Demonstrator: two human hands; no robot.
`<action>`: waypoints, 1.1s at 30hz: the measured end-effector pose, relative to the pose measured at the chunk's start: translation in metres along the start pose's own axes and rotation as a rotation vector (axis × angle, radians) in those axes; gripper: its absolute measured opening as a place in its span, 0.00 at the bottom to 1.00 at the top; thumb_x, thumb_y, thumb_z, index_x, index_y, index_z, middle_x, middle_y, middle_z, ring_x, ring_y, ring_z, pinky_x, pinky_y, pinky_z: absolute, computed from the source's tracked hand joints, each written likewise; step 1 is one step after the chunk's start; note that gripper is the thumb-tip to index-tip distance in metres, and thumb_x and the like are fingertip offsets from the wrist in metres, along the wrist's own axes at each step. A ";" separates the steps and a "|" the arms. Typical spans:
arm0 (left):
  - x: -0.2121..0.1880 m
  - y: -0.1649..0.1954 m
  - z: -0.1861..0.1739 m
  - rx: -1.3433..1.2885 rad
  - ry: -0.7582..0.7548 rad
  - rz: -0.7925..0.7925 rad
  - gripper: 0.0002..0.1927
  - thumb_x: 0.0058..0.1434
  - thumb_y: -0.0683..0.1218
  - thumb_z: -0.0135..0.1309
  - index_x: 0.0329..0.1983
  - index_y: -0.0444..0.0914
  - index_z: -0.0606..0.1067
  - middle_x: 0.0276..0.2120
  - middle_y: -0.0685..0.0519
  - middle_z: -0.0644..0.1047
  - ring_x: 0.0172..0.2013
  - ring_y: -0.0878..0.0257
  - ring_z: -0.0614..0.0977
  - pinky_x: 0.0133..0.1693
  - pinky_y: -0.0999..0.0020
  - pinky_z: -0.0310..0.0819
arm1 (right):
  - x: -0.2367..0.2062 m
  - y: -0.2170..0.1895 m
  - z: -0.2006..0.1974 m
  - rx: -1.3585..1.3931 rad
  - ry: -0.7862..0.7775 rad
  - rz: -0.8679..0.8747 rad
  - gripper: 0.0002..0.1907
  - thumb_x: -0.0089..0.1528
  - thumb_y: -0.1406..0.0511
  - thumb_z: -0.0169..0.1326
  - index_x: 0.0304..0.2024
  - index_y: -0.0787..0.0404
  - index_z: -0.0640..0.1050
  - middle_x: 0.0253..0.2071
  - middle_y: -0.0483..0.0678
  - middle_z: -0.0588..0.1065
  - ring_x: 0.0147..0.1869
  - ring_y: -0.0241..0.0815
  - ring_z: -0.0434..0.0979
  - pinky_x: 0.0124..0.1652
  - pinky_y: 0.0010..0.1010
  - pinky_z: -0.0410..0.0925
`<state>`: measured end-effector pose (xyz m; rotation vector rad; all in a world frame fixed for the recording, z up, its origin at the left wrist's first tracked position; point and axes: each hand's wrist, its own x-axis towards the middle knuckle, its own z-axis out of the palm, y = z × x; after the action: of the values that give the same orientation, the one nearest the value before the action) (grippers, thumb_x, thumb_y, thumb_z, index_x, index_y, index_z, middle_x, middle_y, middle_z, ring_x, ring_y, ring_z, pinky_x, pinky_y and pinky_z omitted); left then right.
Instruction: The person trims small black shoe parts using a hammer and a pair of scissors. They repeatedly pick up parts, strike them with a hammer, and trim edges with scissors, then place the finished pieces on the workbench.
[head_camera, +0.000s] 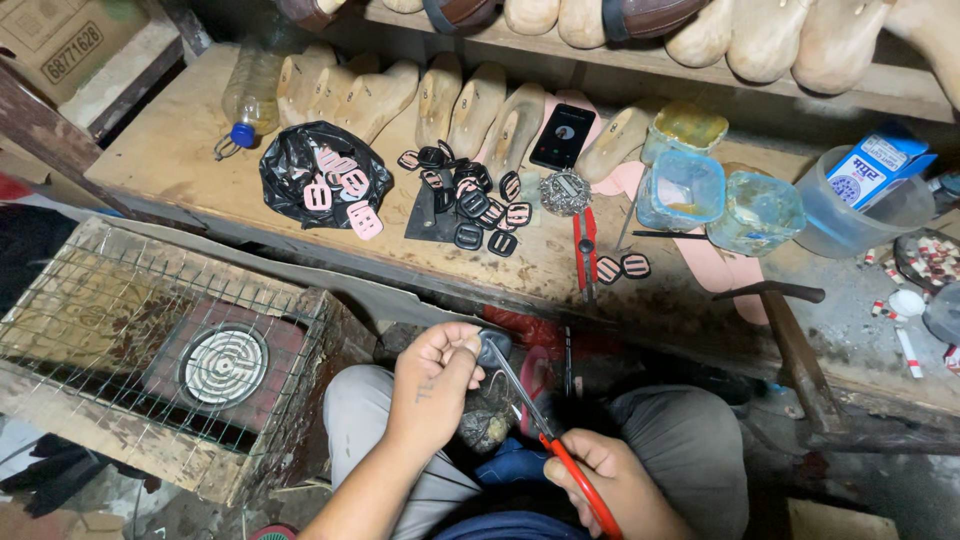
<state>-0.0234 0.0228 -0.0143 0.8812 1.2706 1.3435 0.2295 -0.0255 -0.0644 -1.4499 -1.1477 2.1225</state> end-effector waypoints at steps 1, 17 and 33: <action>-0.001 0.001 0.001 -0.008 0.006 0.008 0.09 0.66 0.39 0.53 0.46 0.29 0.77 0.30 0.52 0.80 0.27 0.69 0.78 0.32 0.74 0.76 | 0.000 0.000 -0.001 -0.015 0.003 0.014 0.11 0.63 0.64 0.62 0.37 0.66 0.76 0.18 0.42 0.69 0.14 0.33 0.67 0.16 0.26 0.62; -0.006 0.009 -0.002 -0.001 -0.076 0.077 0.12 0.66 0.38 0.50 0.51 0.29 0.77 0.37 0.48 0.80 0.35 0.67 0.83 0.41 0.74 0.79 | -0.008 -0.016 0.005 -0.349 -0.004 -0.473 0.16 0.60 0.63 0.66 0.45 0.64 0.75 0.32 0.42 0.71 0.35 0.32 0.68 0.36 0.27 0.67; -0.010 0.006 0.006 0.116 -0.042 0.102 0.10 0.63 0.37 0.52 0.45 0.29 0.79 0.31 0.52 0.82 0.30 0.71 0.80 0.36 0.75 0.76 | -0.027 -0.057 0.032 -0.584 0.296 -0.325 0.26 0.49 0.58 0.71 0.46 0.59 0.77 0.29 0.49 0.75 0.31 0.41 0.73 0.33 0.31 0.69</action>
<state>-0.0165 0.0150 -0.0059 1.0626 1.2957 1.3341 0.2036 -0.0213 0.0006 -1.5935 -1.8203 1.3552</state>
